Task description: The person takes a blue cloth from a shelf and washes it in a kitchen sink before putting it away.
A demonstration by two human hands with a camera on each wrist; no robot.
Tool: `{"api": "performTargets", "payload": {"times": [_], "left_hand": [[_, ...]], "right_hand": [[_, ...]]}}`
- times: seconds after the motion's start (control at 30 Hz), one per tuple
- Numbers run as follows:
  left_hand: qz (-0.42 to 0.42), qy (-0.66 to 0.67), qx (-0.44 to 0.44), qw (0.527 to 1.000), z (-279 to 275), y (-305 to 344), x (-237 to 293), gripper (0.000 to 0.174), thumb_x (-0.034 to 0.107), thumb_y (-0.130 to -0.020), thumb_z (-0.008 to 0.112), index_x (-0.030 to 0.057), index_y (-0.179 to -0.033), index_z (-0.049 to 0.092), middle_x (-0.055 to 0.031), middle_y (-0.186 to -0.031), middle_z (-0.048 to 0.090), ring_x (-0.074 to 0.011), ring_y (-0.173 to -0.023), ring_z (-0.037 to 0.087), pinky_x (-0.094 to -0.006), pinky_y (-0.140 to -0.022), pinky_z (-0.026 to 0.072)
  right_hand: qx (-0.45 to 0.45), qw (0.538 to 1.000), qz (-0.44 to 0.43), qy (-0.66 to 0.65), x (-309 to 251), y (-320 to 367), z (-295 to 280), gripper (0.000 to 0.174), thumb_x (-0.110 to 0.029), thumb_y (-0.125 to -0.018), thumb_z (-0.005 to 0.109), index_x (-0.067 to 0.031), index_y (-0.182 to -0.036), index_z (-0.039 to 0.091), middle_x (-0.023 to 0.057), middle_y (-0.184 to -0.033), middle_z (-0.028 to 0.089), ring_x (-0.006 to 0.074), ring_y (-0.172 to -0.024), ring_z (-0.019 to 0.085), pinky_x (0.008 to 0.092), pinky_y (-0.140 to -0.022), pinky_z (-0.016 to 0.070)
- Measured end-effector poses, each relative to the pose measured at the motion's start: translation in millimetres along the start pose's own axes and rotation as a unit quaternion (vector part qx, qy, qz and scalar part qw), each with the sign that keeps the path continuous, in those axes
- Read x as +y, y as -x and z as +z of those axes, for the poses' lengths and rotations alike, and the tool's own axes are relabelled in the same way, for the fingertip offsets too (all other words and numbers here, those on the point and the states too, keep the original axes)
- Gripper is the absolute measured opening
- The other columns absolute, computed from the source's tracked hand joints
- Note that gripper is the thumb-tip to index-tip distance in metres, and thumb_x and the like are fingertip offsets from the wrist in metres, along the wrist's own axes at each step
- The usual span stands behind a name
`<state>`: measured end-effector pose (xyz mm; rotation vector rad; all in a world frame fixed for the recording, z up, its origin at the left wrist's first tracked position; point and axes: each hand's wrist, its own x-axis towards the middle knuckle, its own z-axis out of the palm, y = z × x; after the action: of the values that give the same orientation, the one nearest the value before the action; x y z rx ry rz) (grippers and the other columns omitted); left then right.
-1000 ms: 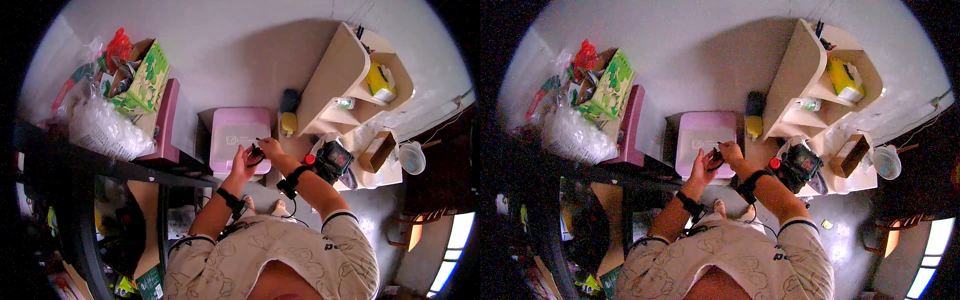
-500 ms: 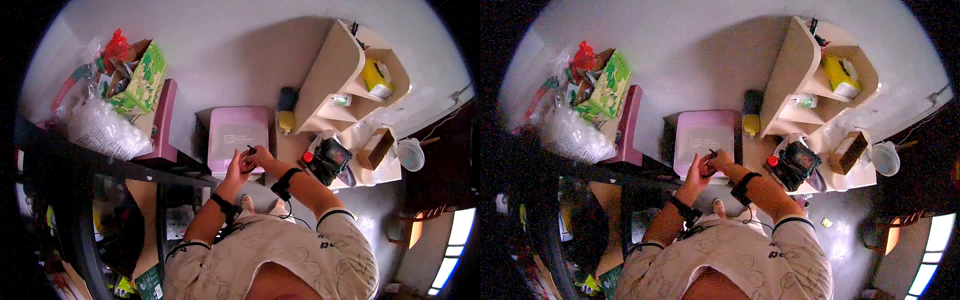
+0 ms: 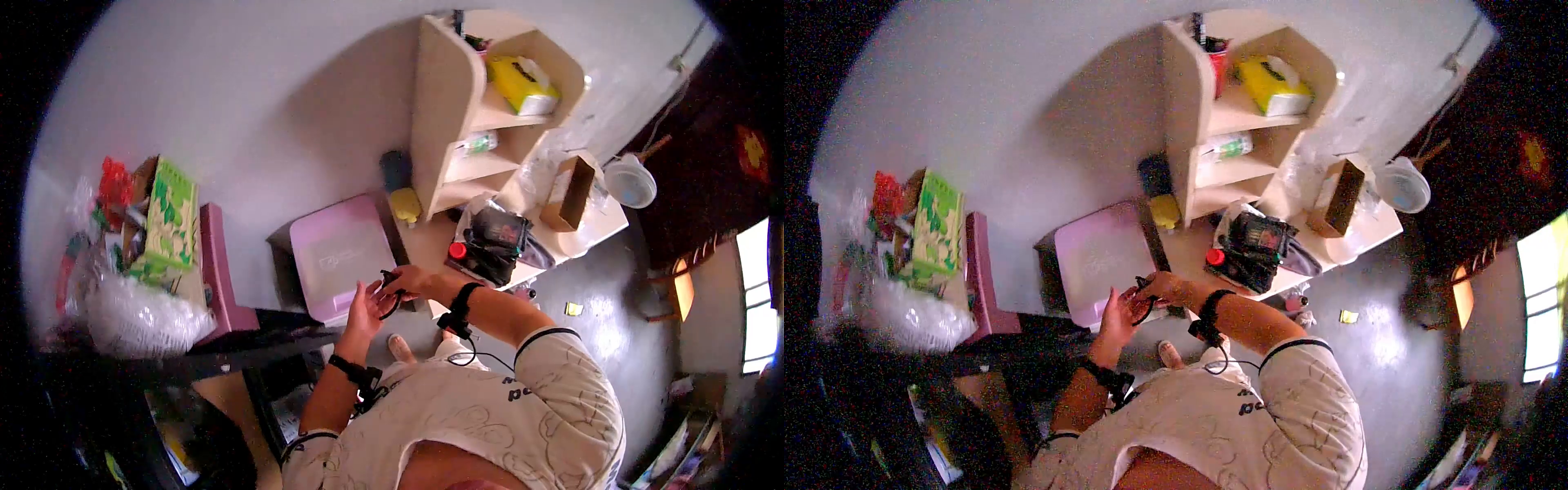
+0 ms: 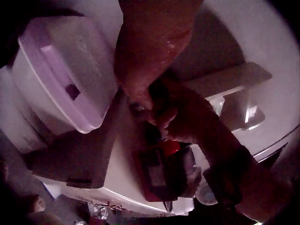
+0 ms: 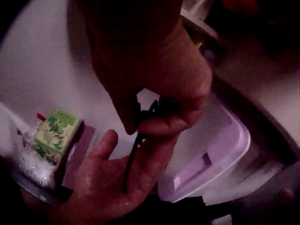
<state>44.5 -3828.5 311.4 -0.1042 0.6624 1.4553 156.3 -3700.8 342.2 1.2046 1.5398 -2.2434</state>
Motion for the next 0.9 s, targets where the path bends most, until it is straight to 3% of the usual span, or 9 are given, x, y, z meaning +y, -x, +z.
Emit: {"api": "performTargets", "payload": {"times": [0.07,0.2,0.23,0.33,0.5,0.67,0.73,0.87,0.9], "left_hand": [[-0.01,-0.007,-0.012,1.0,17,8,4,0.048,0.048,-0.086,0.039,0.0037,-0.103,0.047,-0.0134,-0.098,0.055,-0.0252,-0.09,0.056,-0.0333,-0.083,0.0459],[-0.044,-0.01,-0.018,0.999,49,16,1,0.049,0.046,-0.086,0.039,0.0004,-0.103,0.046,-0.0155,-0.099,0.055,-0.026,-0.092,0.055,-0.0344,-0.082,0.0467],[-0.049,-0.012,-0.016,0.999,49,14,-1,0.049,0.046,-0.086,0.039,0.0004,-0.103,0.046,-0.0155,-0.099,0.055,-0.026,-0.092,0.055,-0.0344,-0.082,0.0467],[-0.071,-0.047,-0.025,0.996,34,-2,-9,0.046,0.044,-0.086,0.042,0.0007,-0.102,0.047,-0.0142,-0.099,0.056,-0.0253,-0.093,0.055,-0.0333,-0.08,0.0468],[-0.046,-0.063,0.074,0.994,7,-10,-17,0.038,0.039,-0.086,0.046,0.0031,-0.097,0.051,-0.0119,-0.099,0.056,-0.0235,-0.09,0.055,-0.0342,-0.077,0.0464],[-0.029,-0.075,0.048,0.996,-19,3,-2,0.037,0.038,-0.086,0.046,0.0035,-0.099,0.05,-0.0112,-0.098,0.055,-0.0228,-0.09,0.054,-0.0347,-0.076,0.0461],[-0.002,-0.069,0.066,0.995,-30,9,5,0.038,0.038,-0.086,0.046,0.0032,-0.101,0.049,-0.0111,-0.099,0.055,-0.0217,-0.09,0.053,-0.0348,-0.077,0.0458],[0.006,-0.077,0.122,0.989,-65,18,18,0.041,0.039,-0.085,0.047,0.0023,-0.103,0.047,-0.0101,-0.099,0.055,-0.0208,-0.089,0.053,-0.0344,-0.078,0.0455],[0.011,-0.067,0.147,0.987,-67,22,20,0.043,0.04,-0.084,0.048,0.0018,-0.105,0.046,-0.0097,-0.1,0.054,-0.0206,-0.09,0.052,-0.034,-0.079,0.0452]], "right_hand": [[-0.002,0.999,-0.038,-0.001,-8,16,-3,0.023,-0.02,-0.065,0.071,-0.0057,-0.078,0.058,0.0015,-0.073,0.056,0.0134,-0.063,0.05,0.0251,-0.051,0.041],[0.002,0.991,-0.051,-0.127,-17,46,-14,0.024,-0.015,-0.07,0.066,-0.0075,-0.09,0.054,0.0011,-0.075,0.052,0.0121,-0.069,0.05,0.024,-0.054,0.0417],[-0.018,0.991,-0.047,-0.125,-21,54,-17,0.027,-0.013,-0.069,0.066,-0.0075,-0.093,0.053,0.0012,-0.078,0.052,0.0134,-0.074,0.05,0.028,-0.06,0.0433],[0.069,0.99,-0.051,-0.116,-10,54,-21,0.028,-0.014,-0.069,0.067,-0.007,-0.093,0.054,0.0013,-0.08,0.053,0.0133,-0.077,0.05,0.0289,-0.061,0.0443],[0.027,0.996,-0.073,-0.034,11,68,-39,0.024,-0.013,-0.071,0.065,-0.0073,-0.092,0.055,0.0011,-0.082,0.053,0.0116,-0.075,0.049,0.0253,-0.059,0.0439],[0.013,0.994,-0.104,-0.004,29,142,-68,0.027,-0.014,-0.07,0.065,-0.0054,-0.093,0.054,0.0011,-0.081,0.056,0.013,-0.073,0.052,0.0264,-0.057,0.045],[0.044,0.996,-0.076,-0.013,43,169,-99,0.027,-0.015,-0.071,0.064,-0.0074,-0.094,0.054,0.0013,-0.083,0.056,0.0126,-0.077,0.052,0.0266,-0.059,0.0445],[0.209,0.975,-0.066,-0.019,23,247,-140,0.022,-0.014,-0.072,0.062,-0.0102,-0.093,0.055,-0.0004,-0.081,0.055,0.0116,-0.077,0.05,0.0252,-0.063,0.0419],[0.235,0.966,-0.106,0.001,43,251,-166,0.022,-0.014,-0.072,0.062,-0.0105,-0.092,0.055,-0.001,-0.08,0.054,0.0111,-0.076,0.049,0.0246,-0.063,0.0414]]}}
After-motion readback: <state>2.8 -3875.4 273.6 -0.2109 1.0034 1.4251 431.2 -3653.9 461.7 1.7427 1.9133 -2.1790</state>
